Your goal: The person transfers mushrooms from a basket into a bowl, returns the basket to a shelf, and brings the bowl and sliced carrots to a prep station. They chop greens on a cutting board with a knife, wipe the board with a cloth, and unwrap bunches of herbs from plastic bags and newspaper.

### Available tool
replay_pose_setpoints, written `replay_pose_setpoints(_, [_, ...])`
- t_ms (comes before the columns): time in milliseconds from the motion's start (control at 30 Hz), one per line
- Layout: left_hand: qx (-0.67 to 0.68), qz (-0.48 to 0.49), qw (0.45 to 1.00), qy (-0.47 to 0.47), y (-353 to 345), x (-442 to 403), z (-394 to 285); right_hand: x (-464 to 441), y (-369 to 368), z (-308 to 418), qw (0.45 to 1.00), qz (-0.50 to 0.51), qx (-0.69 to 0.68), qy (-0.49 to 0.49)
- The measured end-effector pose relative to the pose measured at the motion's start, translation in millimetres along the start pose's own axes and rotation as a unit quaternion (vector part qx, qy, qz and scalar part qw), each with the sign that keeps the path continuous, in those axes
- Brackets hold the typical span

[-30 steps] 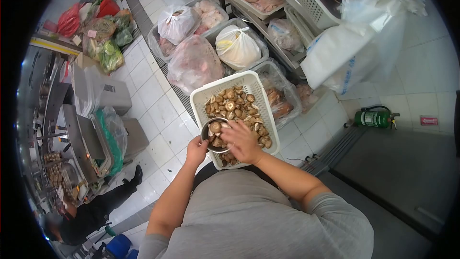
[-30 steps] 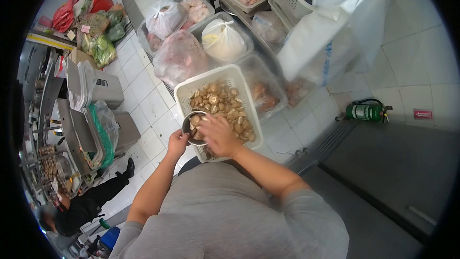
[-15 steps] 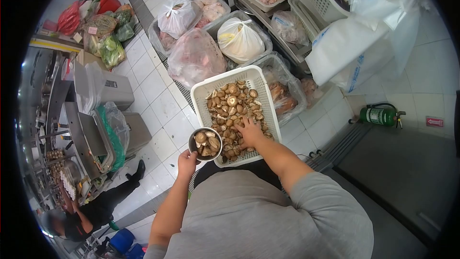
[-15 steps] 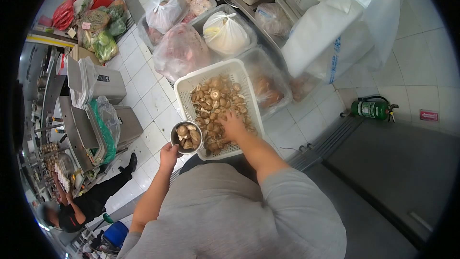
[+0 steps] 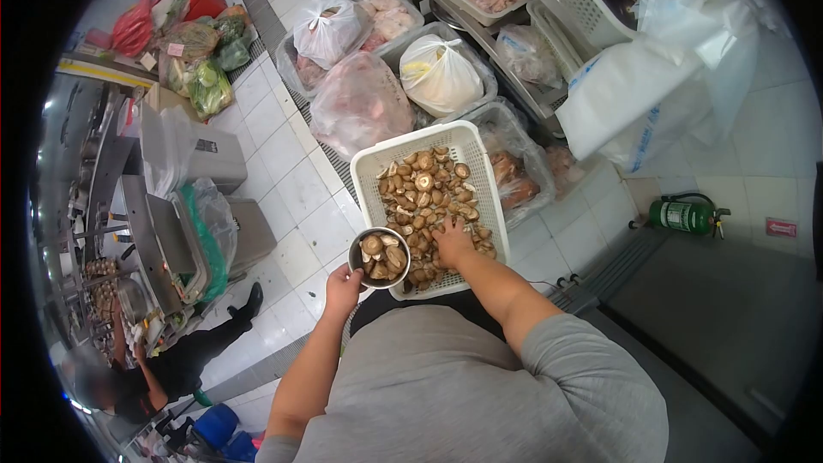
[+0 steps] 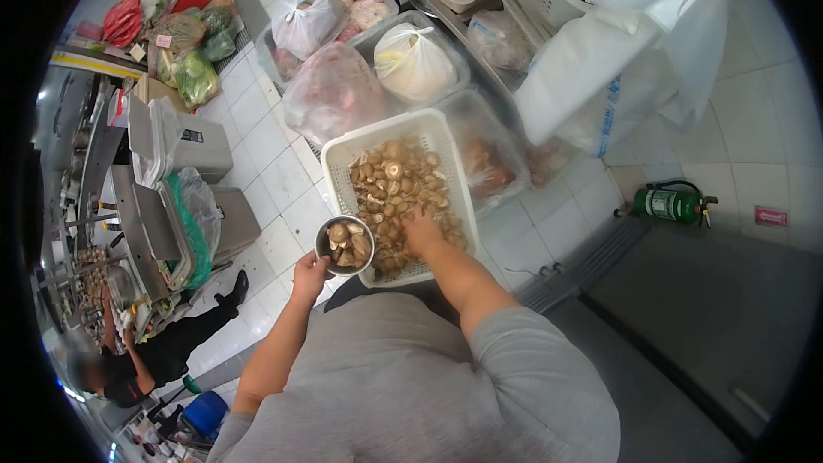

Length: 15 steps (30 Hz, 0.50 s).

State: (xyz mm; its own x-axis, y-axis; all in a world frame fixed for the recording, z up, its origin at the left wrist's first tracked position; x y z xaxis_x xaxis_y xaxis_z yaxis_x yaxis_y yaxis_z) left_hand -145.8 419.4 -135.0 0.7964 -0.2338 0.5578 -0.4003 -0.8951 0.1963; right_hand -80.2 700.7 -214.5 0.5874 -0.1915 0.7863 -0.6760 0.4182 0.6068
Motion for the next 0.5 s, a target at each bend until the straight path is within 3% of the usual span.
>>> replay_pose_setpoints(133, [-0.024,0.013,1.000,-0.010,0.3,-1.5,-4.6,1.2,-4.6,-5.5,0.999,-0.034,0.011,-0.001])
replay_pose_setpoints(200, [-0.032,0.010,0.999,-0.014,0.9,-3.0,-7.1,0.5,-2.0,-12.5,0.996,-0.003,-0.044,0.077])
replay_pose_setpoints(333, [-0.030,0.009,0.999,-0.015,3.0,-3.2,-5.5,-3.2,-14.5,-17.0,0.991,-0.058,-0.049,0.107])
replay_pose_setpoints(433, [-0.062,0.005,0.998,-0.016,2.4,-4.7,-8.3,-4.4,-16.6,-16.4,0.987,-0.068,-0.088,0.116])
replay_pose_setpoints(500, [-0.089,0.002,0.996,-0.019,-0.5,-8.5,-13.5,3.0,-0.4,-19.9,0.966,-0.137,-0.195,0.104])
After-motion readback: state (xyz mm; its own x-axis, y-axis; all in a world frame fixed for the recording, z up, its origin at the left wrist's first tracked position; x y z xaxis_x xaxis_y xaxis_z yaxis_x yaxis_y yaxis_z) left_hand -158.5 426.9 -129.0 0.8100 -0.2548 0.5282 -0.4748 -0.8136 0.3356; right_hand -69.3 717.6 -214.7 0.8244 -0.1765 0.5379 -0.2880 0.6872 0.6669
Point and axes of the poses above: each hand's wrist, its own x-axis away from the middle knuckle, its own y-axis out of the back of the hand, z = x × y, the point moved 6 cm from there along -x, towards the middle knuckle, and after that the axes turned 11 degrees about -y, right-handed, at the moved point
